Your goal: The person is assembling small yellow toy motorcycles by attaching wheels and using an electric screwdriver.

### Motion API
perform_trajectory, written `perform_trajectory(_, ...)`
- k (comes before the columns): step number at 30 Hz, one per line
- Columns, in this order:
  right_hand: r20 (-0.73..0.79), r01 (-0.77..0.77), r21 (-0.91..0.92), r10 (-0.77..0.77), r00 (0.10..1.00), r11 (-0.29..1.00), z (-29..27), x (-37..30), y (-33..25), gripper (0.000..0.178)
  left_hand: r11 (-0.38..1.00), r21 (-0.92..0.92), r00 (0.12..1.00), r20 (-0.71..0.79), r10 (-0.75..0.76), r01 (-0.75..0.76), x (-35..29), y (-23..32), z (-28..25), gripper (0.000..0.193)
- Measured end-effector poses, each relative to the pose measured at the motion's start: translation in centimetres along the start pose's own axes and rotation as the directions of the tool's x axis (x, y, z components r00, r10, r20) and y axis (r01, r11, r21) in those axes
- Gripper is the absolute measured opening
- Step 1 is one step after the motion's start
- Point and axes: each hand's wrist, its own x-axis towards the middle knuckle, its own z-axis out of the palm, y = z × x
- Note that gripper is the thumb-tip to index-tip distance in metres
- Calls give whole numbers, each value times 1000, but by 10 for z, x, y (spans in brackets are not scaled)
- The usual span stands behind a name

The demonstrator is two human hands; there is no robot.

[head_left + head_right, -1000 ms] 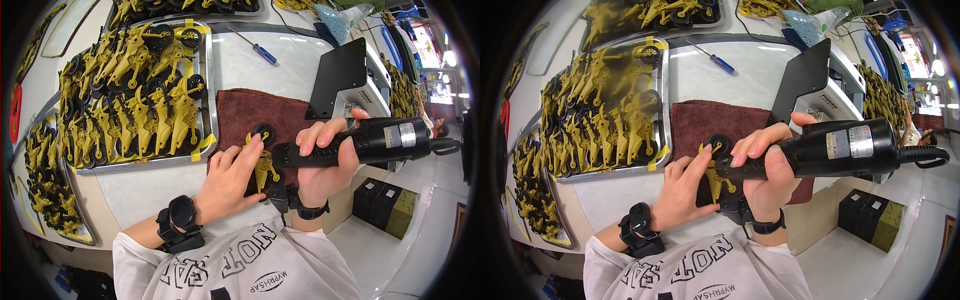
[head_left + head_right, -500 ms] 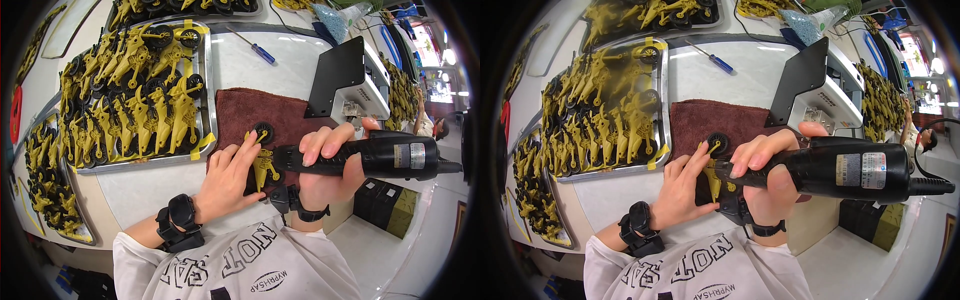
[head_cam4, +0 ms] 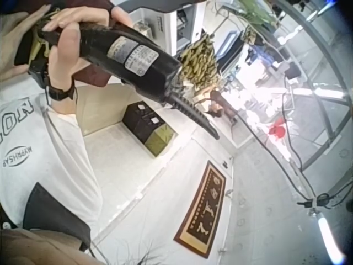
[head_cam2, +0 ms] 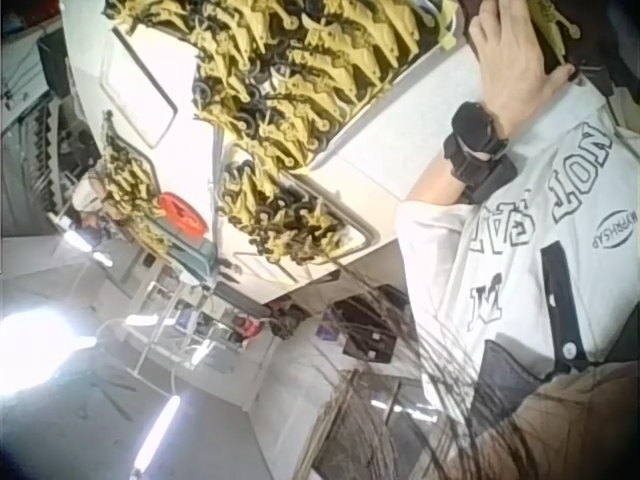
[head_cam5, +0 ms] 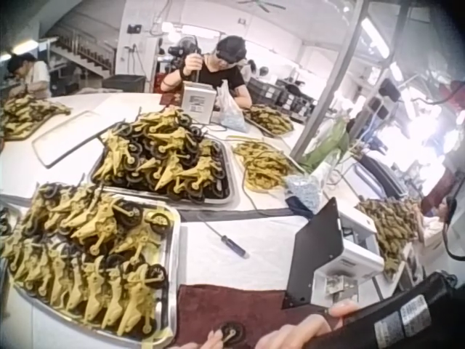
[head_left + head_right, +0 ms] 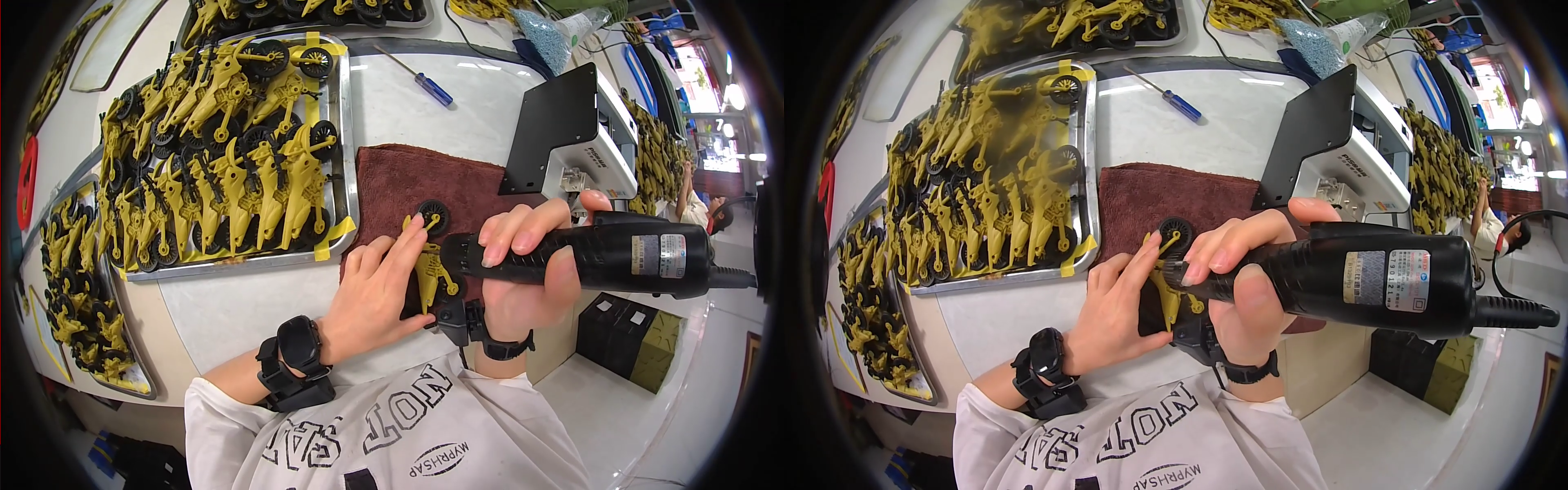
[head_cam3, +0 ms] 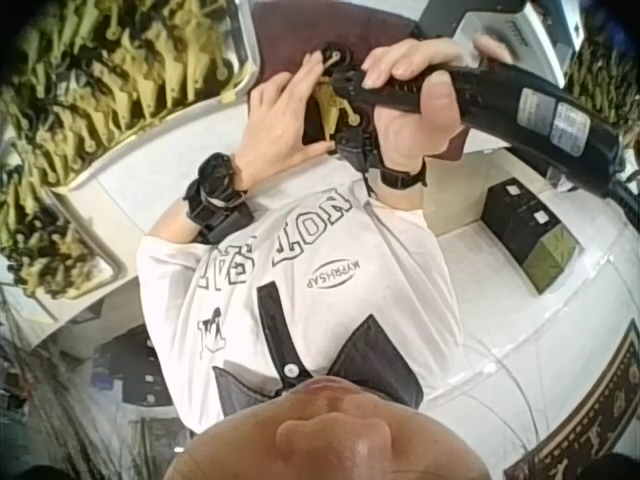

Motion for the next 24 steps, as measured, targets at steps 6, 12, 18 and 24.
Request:
perform_trajectory(6,-10,35,-5,-35,999,999,-2,-2,0,62,1000,6,1000,-14,13,-13,0,0,1,101)
perform_trajectory(12,-5,30,-11,-30,1000,999,0,-1,2,62,1000,20,1000,-13,18,-18,-1,-1,1,97)
perform_trajectory(18,-5,24,-50,-24,1000,998,0,-3,4,62,998,52,1000,-8,20,-20,-1,-1,2,95)
perform_trajectory(24,-24,58,-13,-58,998,998,1,-3,-5,64,999,25,999,-41,22,-21,-2,-3,5,102)
